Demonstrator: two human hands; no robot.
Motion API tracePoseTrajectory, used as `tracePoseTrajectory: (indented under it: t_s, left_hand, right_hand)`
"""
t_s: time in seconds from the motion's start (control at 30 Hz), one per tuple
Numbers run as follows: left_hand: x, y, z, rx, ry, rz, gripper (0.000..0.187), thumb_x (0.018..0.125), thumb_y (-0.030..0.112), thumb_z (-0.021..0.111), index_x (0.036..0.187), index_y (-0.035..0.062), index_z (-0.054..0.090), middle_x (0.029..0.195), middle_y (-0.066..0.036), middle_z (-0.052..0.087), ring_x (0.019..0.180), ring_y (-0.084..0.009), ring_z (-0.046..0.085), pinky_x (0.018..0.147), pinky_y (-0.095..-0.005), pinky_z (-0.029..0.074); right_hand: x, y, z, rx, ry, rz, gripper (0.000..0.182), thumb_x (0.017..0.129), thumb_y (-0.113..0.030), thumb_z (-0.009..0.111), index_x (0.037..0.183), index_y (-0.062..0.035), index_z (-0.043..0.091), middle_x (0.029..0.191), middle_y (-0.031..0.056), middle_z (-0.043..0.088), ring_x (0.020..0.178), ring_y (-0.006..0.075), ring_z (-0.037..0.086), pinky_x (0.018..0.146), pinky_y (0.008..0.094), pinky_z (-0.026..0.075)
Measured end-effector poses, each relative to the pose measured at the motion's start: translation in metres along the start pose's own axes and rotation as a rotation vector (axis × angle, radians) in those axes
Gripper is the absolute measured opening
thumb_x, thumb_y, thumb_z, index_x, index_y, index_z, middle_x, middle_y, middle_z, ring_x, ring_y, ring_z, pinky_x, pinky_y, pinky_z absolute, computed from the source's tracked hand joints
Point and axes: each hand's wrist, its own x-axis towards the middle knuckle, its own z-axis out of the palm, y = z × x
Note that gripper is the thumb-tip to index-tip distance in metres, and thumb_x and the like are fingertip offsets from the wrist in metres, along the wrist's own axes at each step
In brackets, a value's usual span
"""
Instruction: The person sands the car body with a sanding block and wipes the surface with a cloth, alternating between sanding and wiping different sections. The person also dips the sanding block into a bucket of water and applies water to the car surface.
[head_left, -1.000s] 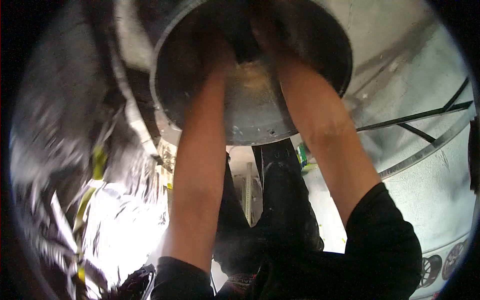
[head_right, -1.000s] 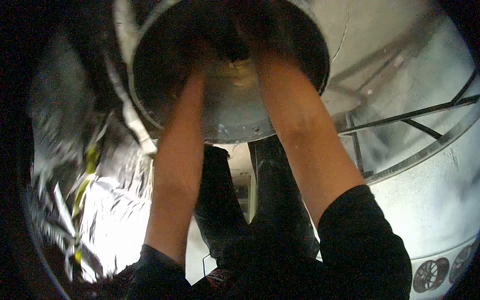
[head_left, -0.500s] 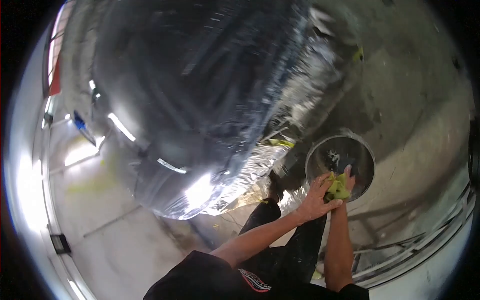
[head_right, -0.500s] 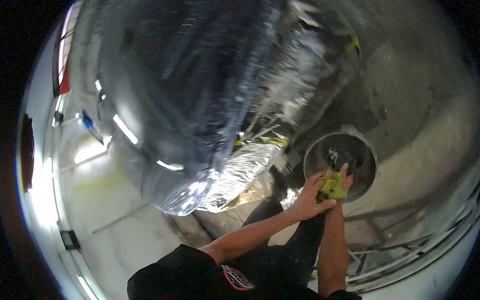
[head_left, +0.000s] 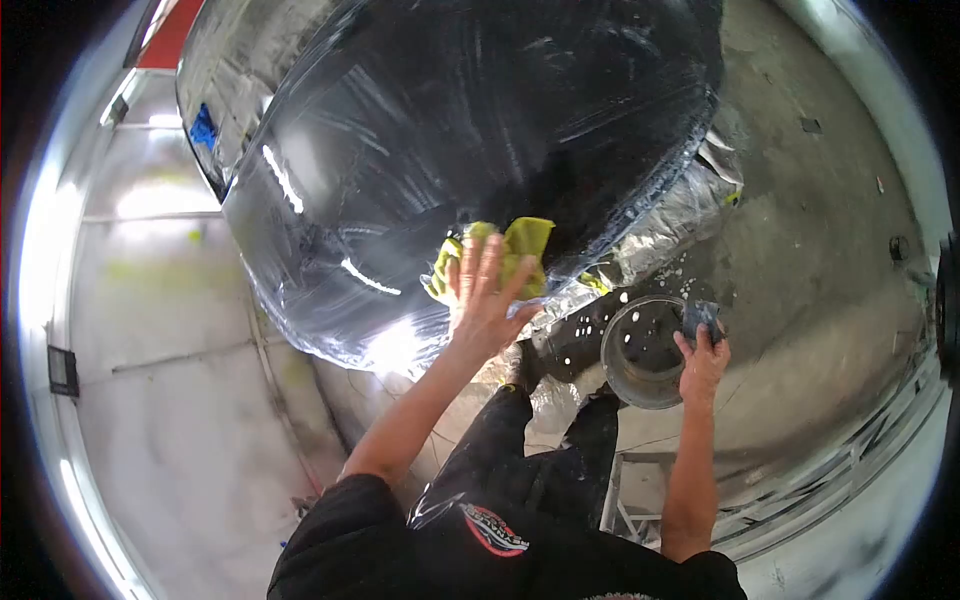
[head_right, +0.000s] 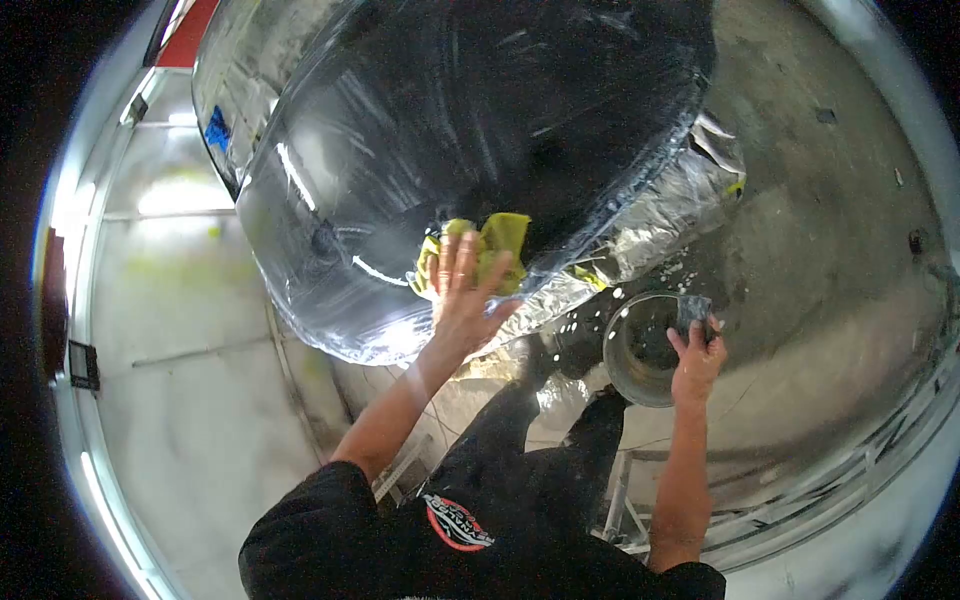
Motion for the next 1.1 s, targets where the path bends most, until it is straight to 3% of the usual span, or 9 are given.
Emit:
tracePoseTrajectory:
  t_s: [0.07, 0.23, 0.3, 0.37, 0.5, 0.6, 0.73, 0.87, 1.1]
  left_hand:
    - [0.001, -0.014, 0.022, 0.12, -0.136, 0.105, 0.072, 0.084, 0.041, 0.075, 0.152, 0.0366, 0.05, 0.167, -0.009, 0.032, 0.155, -0.0396, 0.025, 0.122, -0.0651, 0.012]
    - [0.059, -0.069, 0.007, 0.052, 0.091, 0.13, 0.067, 0.088, 0.049, 0.071, 0.15, 0.0317, 0.052, 0.16, -0.009, 0.042, 0.151, -0.0358, 0.034, 0.113, -0.067, 0.031]
    - [0.081, -0.127, 0.006, -0.175, 0.175, 0.078, 0.061, 0.095, 0.055, 0.063, 0.149, 0.0303, 0.054, 0.158, -0.009, 0.046, 0.149, -0.0351, 0.037, 0.118, -0.0597, 0.03]
    - [0.1, -0.176, -0.014, 0.063, 0.205, -0.079, 0.059, 0.099, 0.058, 0.055, 0.151, 0.0295, 0.053, 0.159, -0.009, 0.045, 0.149, -0.0364, 0.037, 0.121, -0.0538, 0.028]
    - [0.106, -0.289, -0.043, 0.198, 0.261, -0.188, 0.058, 0.104, 0.059, 0.044, 0.151, 0.0255, 0.052, 0.16, -0.009, 0.044, 0.15, -0.0359, 0.035, 0.122, -0.0534, 0.027]
    - [0.095, -0.333, -0.05, 0.174, 0.282, -0.217, 0.062, 0.103, 0.063, 0.042, 0.154, 0.0283, 0.048, 0.161, -0.007, 0.042, 0.153, -0.034, 0.03, 0.124, -0.0527, 0.023]
    - [0.096, -0.33, -0.047, 0.217, 0.287, -0.225, 0.071, 0.101, 0.072, 0.038, 0.154, 0.027, 0.048, 0.163, -0.007, 0.04, 0.154, -0.0321, 0.027, 0.123, -0.0558, 0.023]
    - [0.096, -0.33, -0.046, 0.195, 0.289, -0.143, 0.08, 0.099, 0.077, 0.03, 0.155, 0.0229, 0.046, 0.162, -0.012, 0.04, 0.151, -0.0392, 0.03, 0.118, -0.0627, 0.026]
    - [0.095, -0.327, -0.049, 0.173, 0.253, -0.143, 0.074, 0.101, 0.072, 0.033, 0.155, 0.0233, 0.046, 0.162, -0.016, 0.037, 0.153, -0.0405, 0.025, 0.12, -0.0624, 0.023]
  right_hand:
    - [-0.02, -0.018, 0.018, -0.104, 0.004, -0.013, 0.032, 0.105, -0.006, 0.055, 0.137, -0.0006, 0.057, 0.128, 0.011, 0.06, 0.11, 0.0211, 0.062, 0.086, 0.0427, 0.066]
    - [-0.046, -0.015, 0.054, -0.135, -0.155, -0.095, 0.031, 0.104, -0.002, 0.055, 0.133, 0.0055, 0.058, 0.124, 0.0144, 0.061, 0.108, 0.0221, 0.063, 0.09, 0.0445, 0.066]
    - [-0.062, -0.015, 0.083, -0.134, -0.203, -0.079, 0.028, 0.101, 0.002, 0.056, 0.128, 0.0105, 0.059, 0.121, 0.0169, 0.061, 0.107, 0.0225, 0.064, 0.094, 0.0479, 0.064]
    - [-0.078, -0.016, 0.108, -0.137, -0.308, -0.117, 0.028, 0.101, 0.0, 0.058, 0.127, 0.01, 0.06, 0.12, 0.0156, 0.063, 0.11, 0.0211, 0.064, 0.099, 0.0421, 0.062]
    - [-0.101, 0.001, 0.149, -0.198, -0.295, -0.219, 0.032, 0.104, -0.013, 0.063, 0.126, 0.0089, 0.065, 0.115, 0.0111, 0.07, 0.109, 0.0162, 0.065, 0.099, 0.0329, 0.057]
    - [-0.126, 0.009, 0.191, -0.583, -0.133, -0.417, 0.036, 0.104, -0.02, 0.065, 0.127, 0.0077, 0.066, 0.118, 0.0137, 0.072, 0.111, 0.019, 0.067, 0.099, 0.0343, 0.056]
    - [-0.154, 0.053, 0.272, -0.933, 0.031, -1.023, 0.047, 0.101, -0.025, 0.066, 0.135, 0.0056, 0.061, 0.139, 0.0262, 0.061, 0.131, 0.0382, 0.059, 0.111, 0.0438, 0.046]
    - [-0.206, 0.155, 0.335, -1.234, 0.092, -0.98, 0.092, 0.084, -0.013, 0.071, 0.157, 0.0127, 0.021, 0.164, 0.0363, 0.016, 0.152, 0.0532, 0.019, 0.127, 0.0545, 0.017]
    - [-0.31, 0.262, 0.373, -1.17, -0.028, -0.907, 0.099, 0.079, -0.007, 0.072, 0.156, 0.0146, 0.014, 0.163, 0.0396, 0.01, 0.151, 0.0583, 0.013, 0.124, 0.0617, 0.018]
